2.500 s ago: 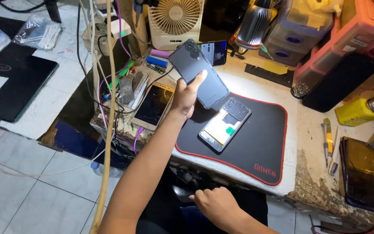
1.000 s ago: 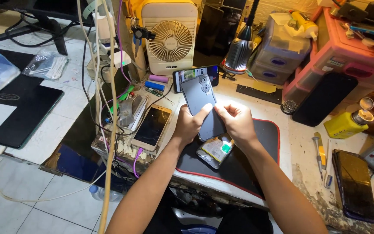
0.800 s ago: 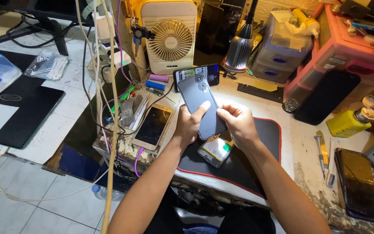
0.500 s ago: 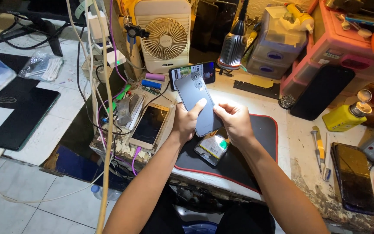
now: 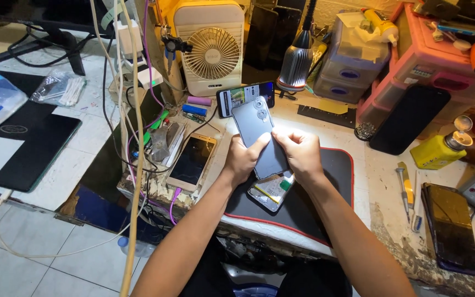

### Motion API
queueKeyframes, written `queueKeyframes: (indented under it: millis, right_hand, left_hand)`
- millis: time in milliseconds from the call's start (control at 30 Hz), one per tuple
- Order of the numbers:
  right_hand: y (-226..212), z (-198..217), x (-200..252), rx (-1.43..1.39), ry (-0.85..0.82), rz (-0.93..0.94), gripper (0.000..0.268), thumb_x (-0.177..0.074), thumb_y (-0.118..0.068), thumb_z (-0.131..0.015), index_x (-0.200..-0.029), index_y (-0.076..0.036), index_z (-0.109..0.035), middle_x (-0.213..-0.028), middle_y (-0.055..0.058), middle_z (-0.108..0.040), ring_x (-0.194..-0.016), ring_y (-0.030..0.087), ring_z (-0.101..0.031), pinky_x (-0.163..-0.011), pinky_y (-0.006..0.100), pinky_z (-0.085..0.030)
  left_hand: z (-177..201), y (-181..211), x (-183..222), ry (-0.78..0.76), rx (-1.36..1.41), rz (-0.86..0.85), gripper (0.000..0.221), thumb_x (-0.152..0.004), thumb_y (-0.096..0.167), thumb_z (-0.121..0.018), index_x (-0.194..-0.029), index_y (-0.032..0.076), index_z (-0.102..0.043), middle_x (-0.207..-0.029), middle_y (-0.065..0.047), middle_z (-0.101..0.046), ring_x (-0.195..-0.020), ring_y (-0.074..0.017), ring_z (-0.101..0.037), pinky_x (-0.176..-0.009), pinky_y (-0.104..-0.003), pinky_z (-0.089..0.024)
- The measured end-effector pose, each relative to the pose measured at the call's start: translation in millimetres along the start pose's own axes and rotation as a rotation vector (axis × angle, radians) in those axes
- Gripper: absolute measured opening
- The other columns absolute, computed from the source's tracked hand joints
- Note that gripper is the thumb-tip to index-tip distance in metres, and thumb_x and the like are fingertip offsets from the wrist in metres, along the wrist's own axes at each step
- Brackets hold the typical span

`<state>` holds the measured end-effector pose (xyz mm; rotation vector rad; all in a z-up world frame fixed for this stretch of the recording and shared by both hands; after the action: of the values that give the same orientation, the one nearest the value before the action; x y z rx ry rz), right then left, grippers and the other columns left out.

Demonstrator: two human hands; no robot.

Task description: Closing the back casing of a mobile phone and adjusting internal components during a repair process.

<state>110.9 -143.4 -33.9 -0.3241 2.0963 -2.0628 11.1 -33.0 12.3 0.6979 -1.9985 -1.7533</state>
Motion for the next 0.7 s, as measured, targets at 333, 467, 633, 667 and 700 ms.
queueKeyframes:
  millis: [333, 467, 633, 667, 700]
  right_hand:
    - [-49.0, -3.1, 20.7, 0.193, -0.142, 0.162, 0.018, -0.095, -0.004, -0.066, -0.103, -0.007, -0.081, -0.083, 0.004, -0.077, -0.078, 0.006, -0.059, -0.070, 0.029, -0.057]
    - [-49.6, -0.1, 17.1, 0.509, -0.111, 0.391, 0.012, -0.095, -0.015, -0.072, -0.100, -0.013, -0.083, -0.072, 0.005, -0.076, -0.067, 0.010, -0.067, -0.067, 0.031, -0.056]
    - [-31.4, 3.2, 12.3, 0.609, -0.106, 0.537, 0.014, -0.097, -0.012, -0.069, -0.098, -0.012, -0.084, -0.071, 0.006, -0.075, -0.065, 0.015, -0.069, -0.067, 0.032, -0.055]
    - [-35.1, -0.9, 13.6, 0.684, -0.112, 0.583, 0.016, -0.099, -0.011, -0.067, -0.097, -0.010, -0.083, -0.070, 0.008, -0.074, -0.062, 0.018, -0.067, -0.065, 0.033, -0.054]
    - [-38.8, -5.0, 15.0, 0.759, -0.117, 0.629, 0.018, -0.101, -0.009, -0.064, -0.097, -0.009, -0.082, -0.068, 0.010, -0.073, -0.058, 0.021, -0.066, -0.062, 0.034, -0.053]
  left_hand:
    - [17.8, 1.7, -10.8, 0.071, 0.068, -0.139, 0.023, -0.091, 0.011, -0.074, -0.110, -0.003, -0.072, -0.101, -0.015, -0.074, -0.104, -0.0211, -0.065, -0.098, -0.048, -0.052]
    - [19.7, -6.4, -15.3, 0.073, -0.205, -0.225, 0.018, -0.091, 0.017, -0.076, -0.091, -0.001, -0.076, -0.079, -0.013, -0.075, -0.080, -0.0201, -0.072, -0.077, -0.042, -0.059]
    - [18.6, -19.5, -16.7, 0.109, -0.302, -0.288, 0.020, -0.090, 0.015, -0.074, -0.083, -0.003, -0.076, -0.070, -0.016, -0.073, -0.074, -0.0229, -0.075, -0.067, -0.040, -0.059]
    - [17.8, -20.1, -16.8, 0.120, -0.323, -0.308, 0.019, -0.089, 0.014, -0.074, -0.081, -0.002, -0.076, -0.068, -0.015, -0.072, -0.071, -0.0231, -0.075, -0.064, -0.039, -0.059]
    - [17.0, -20.8, -16.9, 0.132, -0.345, -0.328, 0.018, -0.088, 0.013, -0.075, -0.079, -0.002, -0.076, -0.065, -0.015, -0.071, -0.068, -0.0233, -0.074, -0.061, -0.039, -0.059]
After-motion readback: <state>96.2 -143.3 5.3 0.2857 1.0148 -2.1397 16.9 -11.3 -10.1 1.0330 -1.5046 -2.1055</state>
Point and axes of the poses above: each hand's wrist, its own x-axis away from the middle knuckle, its own z-axis out of the back of the hand, y = z × x, the point moved 3 cm from there along -x, towards the middle knuckle
